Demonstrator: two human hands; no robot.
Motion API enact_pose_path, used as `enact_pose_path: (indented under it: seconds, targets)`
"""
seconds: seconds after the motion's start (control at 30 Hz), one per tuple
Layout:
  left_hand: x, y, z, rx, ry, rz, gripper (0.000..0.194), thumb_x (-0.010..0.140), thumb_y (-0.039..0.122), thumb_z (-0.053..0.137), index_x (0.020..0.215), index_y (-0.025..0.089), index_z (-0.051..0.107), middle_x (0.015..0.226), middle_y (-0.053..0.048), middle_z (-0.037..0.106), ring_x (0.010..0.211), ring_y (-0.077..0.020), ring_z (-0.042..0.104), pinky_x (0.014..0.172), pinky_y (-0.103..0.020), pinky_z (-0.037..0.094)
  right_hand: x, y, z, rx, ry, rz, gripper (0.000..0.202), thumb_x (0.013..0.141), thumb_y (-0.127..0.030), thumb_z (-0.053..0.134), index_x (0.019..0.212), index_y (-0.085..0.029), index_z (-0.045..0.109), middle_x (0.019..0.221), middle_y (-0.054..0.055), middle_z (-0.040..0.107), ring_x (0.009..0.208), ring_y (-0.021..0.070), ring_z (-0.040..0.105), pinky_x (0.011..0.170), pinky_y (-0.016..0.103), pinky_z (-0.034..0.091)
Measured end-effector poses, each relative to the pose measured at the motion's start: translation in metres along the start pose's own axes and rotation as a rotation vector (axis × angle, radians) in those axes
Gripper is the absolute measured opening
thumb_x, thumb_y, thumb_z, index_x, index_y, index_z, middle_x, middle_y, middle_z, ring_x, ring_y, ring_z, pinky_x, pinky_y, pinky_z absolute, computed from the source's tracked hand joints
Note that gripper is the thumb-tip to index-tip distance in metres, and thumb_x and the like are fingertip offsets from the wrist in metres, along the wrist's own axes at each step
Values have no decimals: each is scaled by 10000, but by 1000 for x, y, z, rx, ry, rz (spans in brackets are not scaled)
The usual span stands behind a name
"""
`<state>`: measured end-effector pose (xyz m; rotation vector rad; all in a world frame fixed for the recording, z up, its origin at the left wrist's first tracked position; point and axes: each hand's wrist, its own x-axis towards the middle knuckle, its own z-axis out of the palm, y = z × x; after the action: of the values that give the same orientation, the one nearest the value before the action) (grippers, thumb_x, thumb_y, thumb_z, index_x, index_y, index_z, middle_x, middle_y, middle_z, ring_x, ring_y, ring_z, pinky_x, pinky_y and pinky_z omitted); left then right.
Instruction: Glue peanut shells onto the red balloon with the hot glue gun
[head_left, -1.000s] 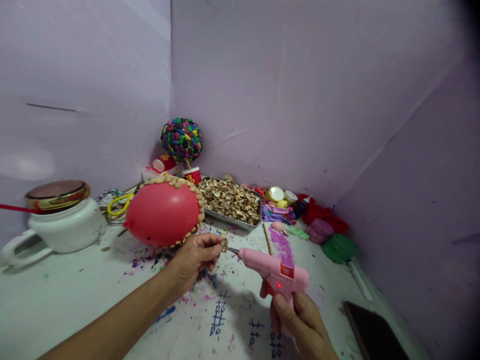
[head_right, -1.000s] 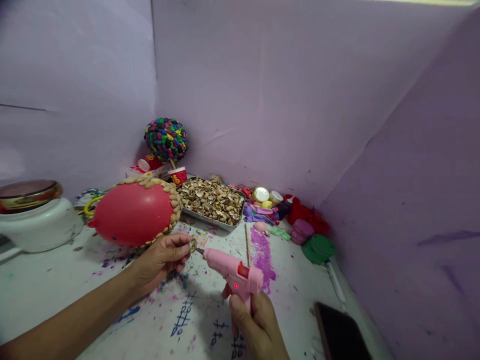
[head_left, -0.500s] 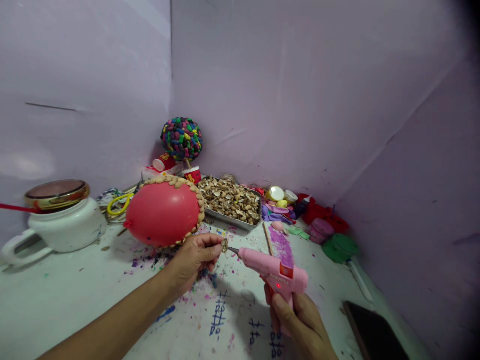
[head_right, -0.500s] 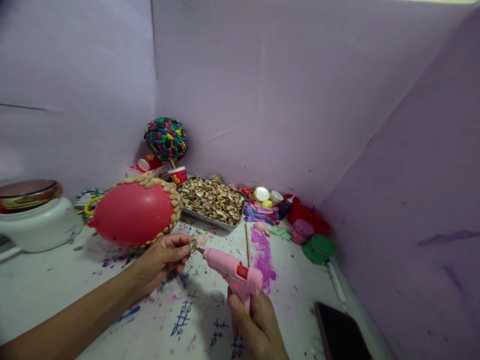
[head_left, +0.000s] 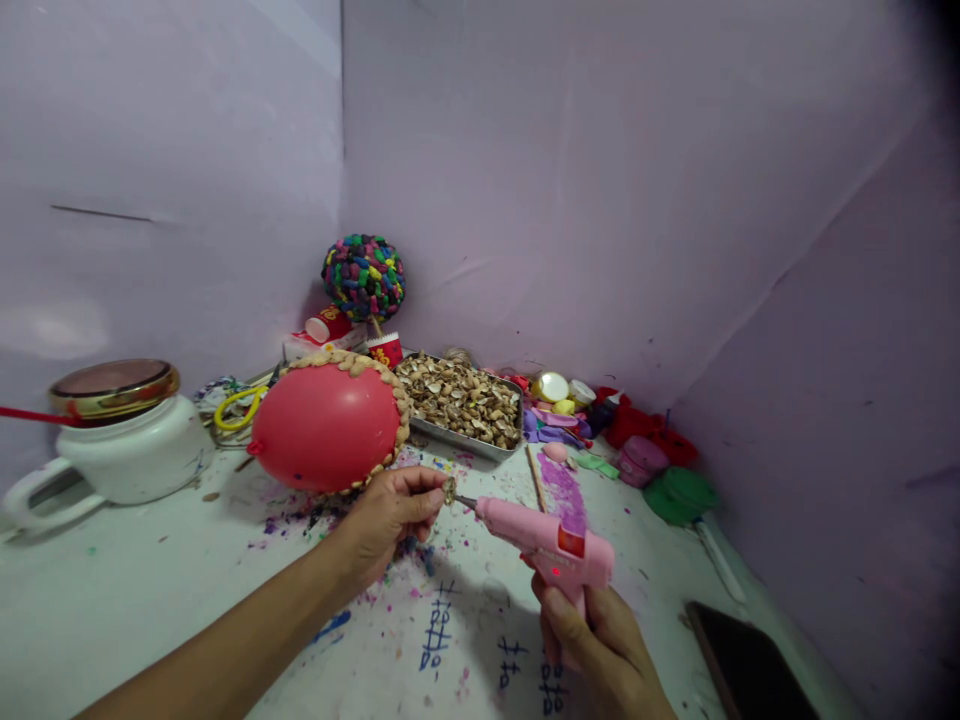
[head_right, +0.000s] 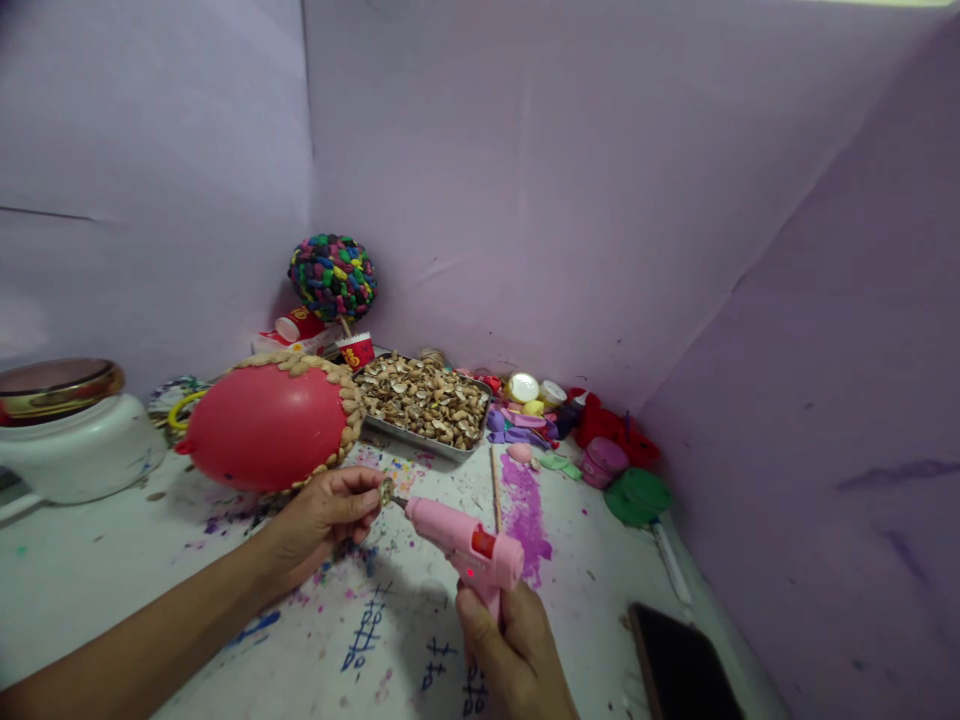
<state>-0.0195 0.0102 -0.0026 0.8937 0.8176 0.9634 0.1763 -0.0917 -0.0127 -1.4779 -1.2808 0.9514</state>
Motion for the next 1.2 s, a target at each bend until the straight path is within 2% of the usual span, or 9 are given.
enact_pose_path:
  seconds: [0.13, 0.33, 0.57, 0.77, 0.83, 0.9, 1.0, 1.1, 1.2]
  targets:
    - [0, 1, 1, 4, 4, 3, 302, 540, 309, 762, 753, 144, 624, 541, 49, 504, 433, -49, 400, 432, -193, 321, 0, -1, 0, 23, -17, 4, 456, 756, -577, 491, 919, -168, 611, 549, -23, 467, 508, 137, 392, 497, 265, 295]
    - [-2, 2, 2, -15, 8, -1, 309, 532, 302, 769, 751, 136, 627, 545, 41, 517, 436, -48, 407, 429, -187, 327, 2, -1, 1, 63, -25, 3, 482, 752, -566, 511, 980, -152, 603, 532, -29, 461, 489, 136, 403, 482, 260, 269]
    - [-3, 3, 1, -117, -17, -12, 286, 539, 270, 778, 722, 142, 599, 545, 28, 520, 481, -65, 444, 423, -173, 333, 6, -8, 1, 165, -22, 1, 417, 745, -567, 508, 705, -159, 582, 421, -20, 487, 421, 103, 363, 444, 240, 252]
    - [-7, 5, 8, -212, -55, -80, 288, 520, 236, 789, 709, 152, 588, 534, 35, 492, 477, -69, 431, 400, -169, 321, 11, -13, -3, 411, 30, 95, 431, 716, -569, 549, 859, -170, 627, 445, -9, 540, 394, 83, 379, 396, 199, 252]
    - [-10, 5, 12, -236, -86, -125, 271, 521, 233, 789, 671, 148, 580, 537, 35, 479, 479, -64, 424, 403, -166, 318, 13, -14, -1, 546, 47, 151, 413, 704, -548, 584, 874, -176, 640, 528, 7, 599, 453, 96, 457, 433, 192, 343]
    - [-14, 2, 15, -243, -139, -182, 234, 557, 238, 771, 663, 139, 588, 556, 23, 491, 491, -63, 430, 432, -170, 339, 16, -14, 4, 706, 101, 229, 365, 690, -495, 635, 886, -188, 648, 724, 25, 670, 581, 124, 552, 563, 226, 452]
    - [-18, -5, 21, -264, -216, -248, 161, 628, 202, 722, 729, 118, 629, 687, -30, 570, 625, -99, 519, 580, -215, 420, 21, -13, 14, 894, 140, 321, 369, 650, -446, 697, 914, -195, 645, 974, 41, 667, 775, 180, 608, 744, 323, 482]
    - [-20, -12, 28, -319, -308, -284, 191, 648, 148, 692, 829, 102, 654, 909, -101, 611, 871, -190, 558, 748, -299, 428, 28, -16, 20, 969, 26, 333, 447, 643, -519, 677, 930, -179, 631, 943, 61, 676, 801, 196, 616, 726, 325, 471]
    - [-17, -15, 36, -374, -424, -302, 237, 662, 136, 673, 892, 85, 649, 972, -131, 608, 907, -221, 553, 808, -352, 404, 36, -23, 22, 955, -119, 344, 544, 627, -606, 637, 935, -159, 607, 804, 59, 686, 737, 205, 626, 686, 330, 459]
